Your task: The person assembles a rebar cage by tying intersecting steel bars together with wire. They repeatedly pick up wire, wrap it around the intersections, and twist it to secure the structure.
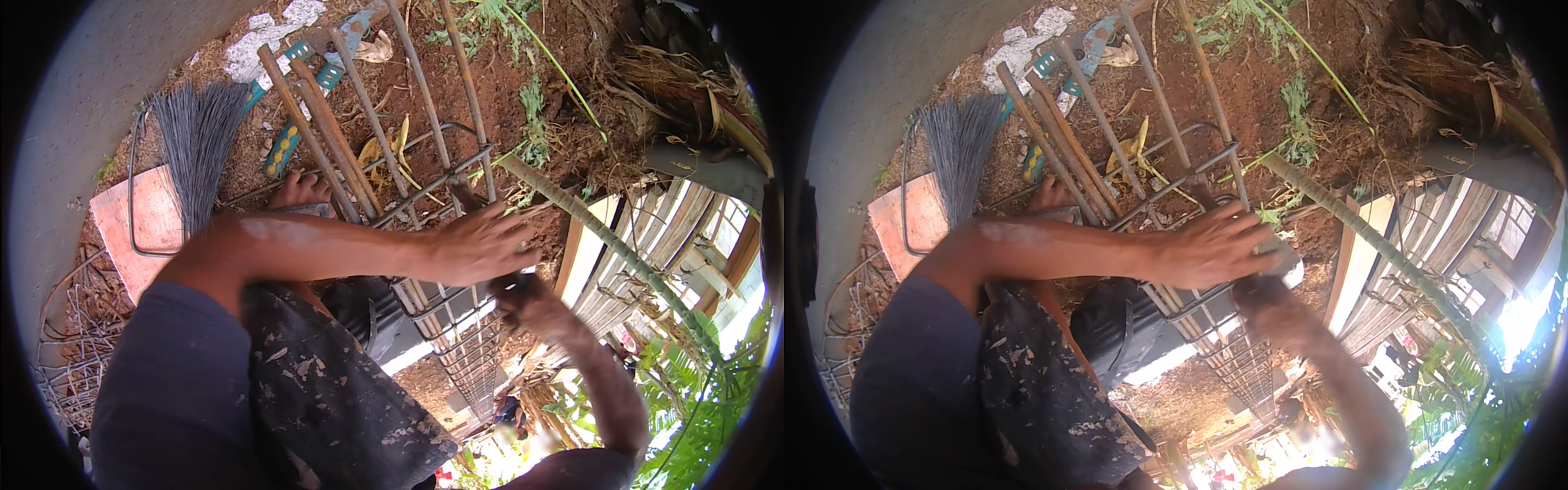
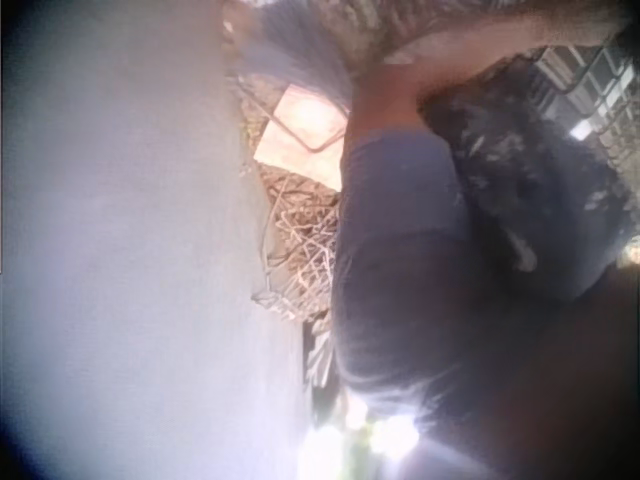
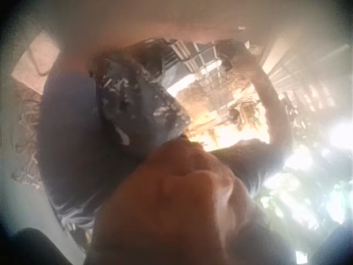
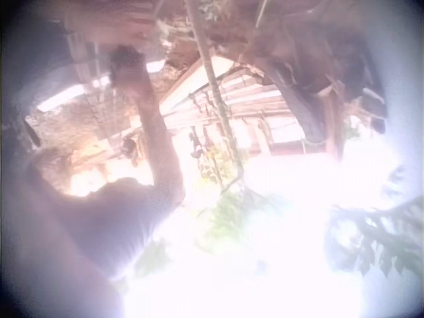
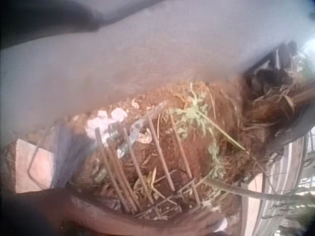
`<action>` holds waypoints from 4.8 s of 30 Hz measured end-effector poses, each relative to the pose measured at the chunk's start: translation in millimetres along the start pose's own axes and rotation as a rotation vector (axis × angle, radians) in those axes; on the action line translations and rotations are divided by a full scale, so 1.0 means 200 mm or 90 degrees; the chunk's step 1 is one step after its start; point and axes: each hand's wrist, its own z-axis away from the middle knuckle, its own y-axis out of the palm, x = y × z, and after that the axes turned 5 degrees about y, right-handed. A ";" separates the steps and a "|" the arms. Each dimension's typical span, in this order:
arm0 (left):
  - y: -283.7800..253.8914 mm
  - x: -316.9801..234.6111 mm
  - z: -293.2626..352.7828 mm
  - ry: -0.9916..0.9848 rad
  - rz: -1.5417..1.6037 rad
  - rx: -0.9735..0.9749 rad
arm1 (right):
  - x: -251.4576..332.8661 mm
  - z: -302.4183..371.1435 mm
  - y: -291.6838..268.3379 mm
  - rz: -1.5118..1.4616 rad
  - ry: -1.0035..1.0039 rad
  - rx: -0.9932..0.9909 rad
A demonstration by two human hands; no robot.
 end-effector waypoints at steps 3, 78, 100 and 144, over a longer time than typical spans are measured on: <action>-0.12 -0.04 0.16 0.080 0.062 0.029 | 0.15 0.01 0.36 -0.727 0.133 0.112; 0.08 -0.04 -0.10 0.091 0.107 0.400 | -0.24 -0.05 0.34 0.025 0.078 -0.222; 0.04 -0.93 0.03 0.750 0.331 0.639 | -1.03 -0.12 2.31 -0.662 0.247 -0.736; -0.03 -1.13 0.02 -0.481 0.459 0.675 | -0.76 0.11 1.93 -0.690 -0.324 -0.824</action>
